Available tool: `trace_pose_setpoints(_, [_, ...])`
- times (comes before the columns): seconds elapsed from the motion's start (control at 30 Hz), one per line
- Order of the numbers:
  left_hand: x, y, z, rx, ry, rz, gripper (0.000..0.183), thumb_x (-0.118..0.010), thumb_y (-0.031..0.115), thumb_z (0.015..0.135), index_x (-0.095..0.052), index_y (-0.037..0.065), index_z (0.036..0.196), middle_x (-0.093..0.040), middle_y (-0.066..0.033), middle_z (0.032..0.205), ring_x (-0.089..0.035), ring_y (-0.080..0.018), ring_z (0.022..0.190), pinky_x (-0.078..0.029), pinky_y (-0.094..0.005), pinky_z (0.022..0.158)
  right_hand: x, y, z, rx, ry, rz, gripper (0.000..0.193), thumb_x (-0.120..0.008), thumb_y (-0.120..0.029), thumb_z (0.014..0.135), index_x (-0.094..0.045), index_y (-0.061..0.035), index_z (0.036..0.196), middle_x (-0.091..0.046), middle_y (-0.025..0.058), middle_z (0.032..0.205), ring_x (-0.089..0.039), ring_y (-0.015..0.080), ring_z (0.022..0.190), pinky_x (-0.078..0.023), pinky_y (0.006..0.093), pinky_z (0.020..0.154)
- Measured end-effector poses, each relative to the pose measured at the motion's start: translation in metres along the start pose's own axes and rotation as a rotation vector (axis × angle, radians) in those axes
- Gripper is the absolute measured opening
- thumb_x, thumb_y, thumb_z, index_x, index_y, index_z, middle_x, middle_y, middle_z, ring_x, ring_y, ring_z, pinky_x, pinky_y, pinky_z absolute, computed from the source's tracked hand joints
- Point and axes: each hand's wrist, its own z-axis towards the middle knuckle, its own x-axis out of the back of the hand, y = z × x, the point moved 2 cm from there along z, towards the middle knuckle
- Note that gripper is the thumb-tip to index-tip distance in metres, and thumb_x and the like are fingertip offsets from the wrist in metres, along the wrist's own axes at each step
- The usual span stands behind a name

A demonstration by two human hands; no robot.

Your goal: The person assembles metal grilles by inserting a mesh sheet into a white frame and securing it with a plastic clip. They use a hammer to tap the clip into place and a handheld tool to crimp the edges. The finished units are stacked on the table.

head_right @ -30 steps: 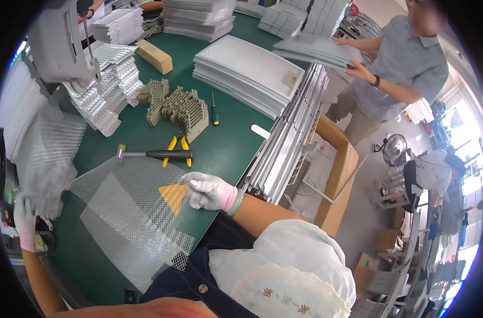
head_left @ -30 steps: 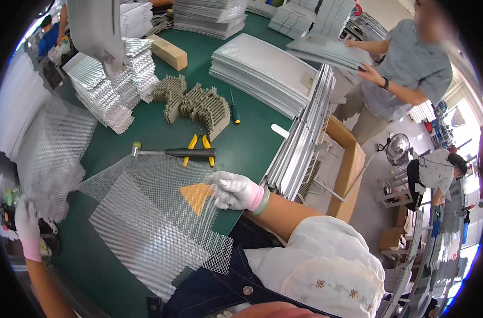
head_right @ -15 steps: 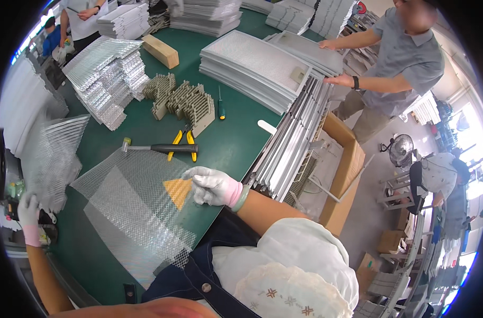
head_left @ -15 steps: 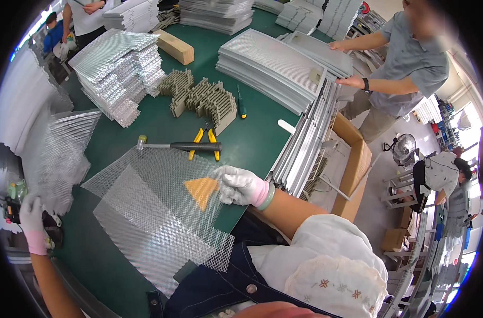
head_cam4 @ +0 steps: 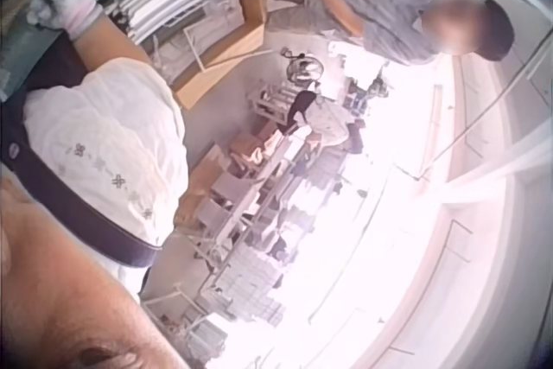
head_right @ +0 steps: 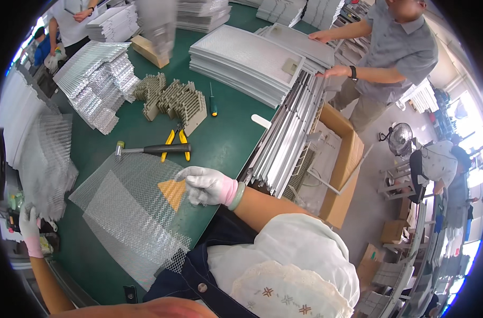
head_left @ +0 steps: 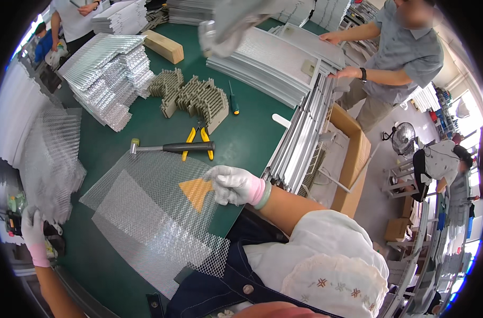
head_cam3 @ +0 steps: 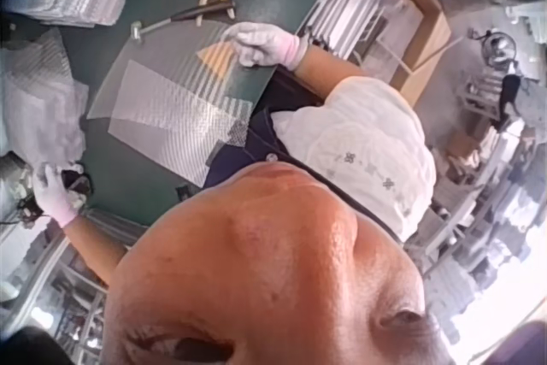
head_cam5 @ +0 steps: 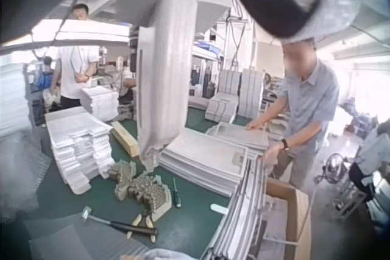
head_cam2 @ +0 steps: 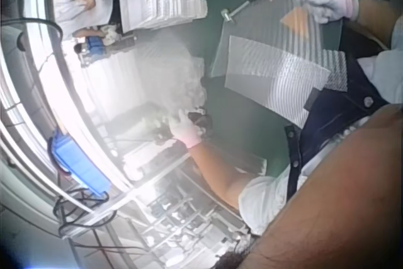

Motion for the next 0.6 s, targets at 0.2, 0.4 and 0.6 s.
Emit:
trace_pose_setpoints(0.2, [-0.005, 0.007, -0.005, -0.141, 0.025, -0.063, 0.033, -0.055, 0.002, 0.095, -0.053, -0.007, 0.127, -0.063, -0.0104, 0.115, -0.057, -0.0168, 0.104, -0.044, -0.0294, 0.095, 0.004, 0.002, 0.000, -0.003, 0.017, 0.009, 0.040, -0.064, -0.027, 0.096, -0.050, -0.0025, 0.125, -0.047, 0.0000, 0.064, -0.045, 0.0111, 0.054, -0.044, 0.0327, 0.058])
trace_pose_setpoints(0.4, [0.023, 0.024, 0.010, -0.087, 0.065, 0.255, 0.024, -0.055, 0.009, 0.098, -0.059, -0.005, 0.117, -0.064, -0.0080, 0.109, -0.057, -0.0143, 0.099, -0.044, -0.0275, 0.092, 0.003, 0.004, 0.000, -0.010, 0.038, 0.040, 0.040, -0.064, -0.026, 0.096, -0.050, -0.0024, 0.125, -0.048, 0.0003, 0.065, -0.047, 0.0119, 0.054, -0.047, 0.0335, 0.059])
trace_pose_setpoints(0.6, [0.054, 0.018, -0.008, -0.151, -0.110, 0.537, 0.021, -0.062, 0.009, 0.089, -0.062, -0.005, 0.106, -0.065, -0.0155, 0.097, -0.061, -0.0247, 0.094, -0.046, -0.0327, 0.088, -0.001, 0.006, 0.011, 0.011, 0.047, -0.002, 0.039, -0.063, -0.027, 0.096, -0.052, -0.0015, 0.124, -0.047, 0.0009, 0.064, -0.043, 0.0125, 0.053, -0.042, 0.0328, 0.057])
